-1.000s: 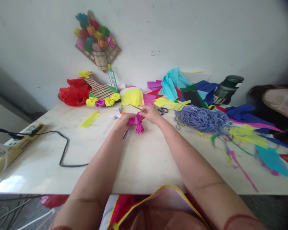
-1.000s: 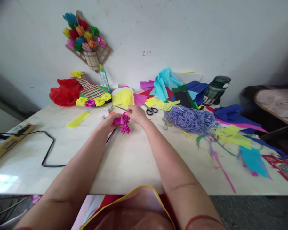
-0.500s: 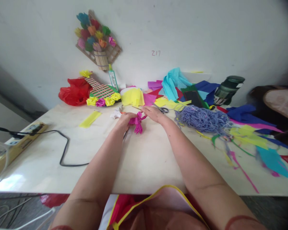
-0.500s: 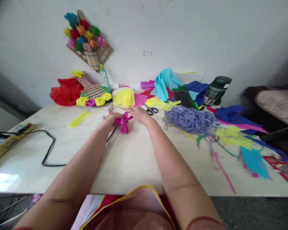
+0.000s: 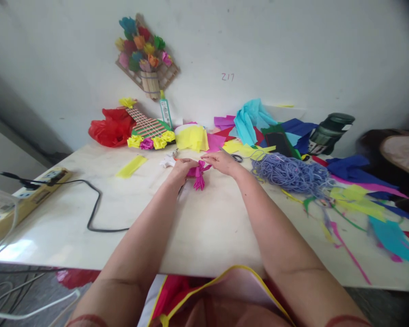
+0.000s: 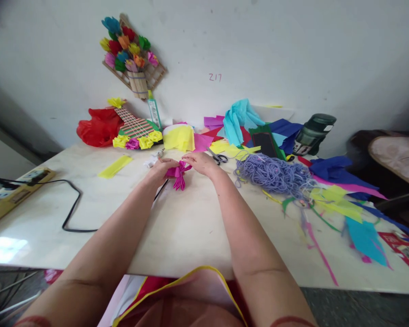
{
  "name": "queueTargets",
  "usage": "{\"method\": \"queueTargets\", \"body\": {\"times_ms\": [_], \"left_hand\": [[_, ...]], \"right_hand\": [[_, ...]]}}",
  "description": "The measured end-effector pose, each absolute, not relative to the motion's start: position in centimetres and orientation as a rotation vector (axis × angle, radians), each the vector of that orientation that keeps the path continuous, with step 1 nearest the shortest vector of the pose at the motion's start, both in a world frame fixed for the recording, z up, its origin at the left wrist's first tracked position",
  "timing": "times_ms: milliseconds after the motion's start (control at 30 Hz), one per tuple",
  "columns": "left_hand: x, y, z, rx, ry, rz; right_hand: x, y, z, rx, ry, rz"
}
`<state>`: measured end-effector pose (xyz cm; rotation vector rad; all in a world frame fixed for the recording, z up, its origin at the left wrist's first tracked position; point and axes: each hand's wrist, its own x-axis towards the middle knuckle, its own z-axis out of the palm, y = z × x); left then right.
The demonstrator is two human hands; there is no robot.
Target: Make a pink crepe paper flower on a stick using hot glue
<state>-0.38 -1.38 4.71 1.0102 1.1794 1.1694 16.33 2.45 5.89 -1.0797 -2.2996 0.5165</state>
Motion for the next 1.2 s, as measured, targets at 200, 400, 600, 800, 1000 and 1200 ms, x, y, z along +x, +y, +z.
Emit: {"method": "queueTargets", "body": {"times_ms": [200, 400, 600, 800, 1000, 1200], "left_hand": [[-0.3, -1.4, 4.7, 1.038, 1.190, 1.157], [-0.3, -1.9, 5.3, 1.030, 1.175, 1.145], [-0.4, -1.5, 4.6, 1.036, 1.054, 1.160], [-0.4, -1.2, 4.0, 1.026, 1.016, 1.195], [-0.3, -1.4, 4.2, 1.030, 1.003, 1.198], [-0.3, -1.3, 4.1, 1.019, 0.985, 1.192]], "right_hand": [[16.3, 2.5, 5.9, -1.104, -2.332, 0.479], [16.5, 2.7, 5.8, -1.104, -2.340, 0.494], [16.4, 2.6, 5.8, -1.094, -2.329, 0.521], [16.5, 2.7, 5.8, -1.077, -2.333, 0.513], [16.5, 2.6, 5.9, -1.130, -2.343, 0.489], [16.6, 2.5, 6.1, -1.134, -2.362, 0.482]]}}
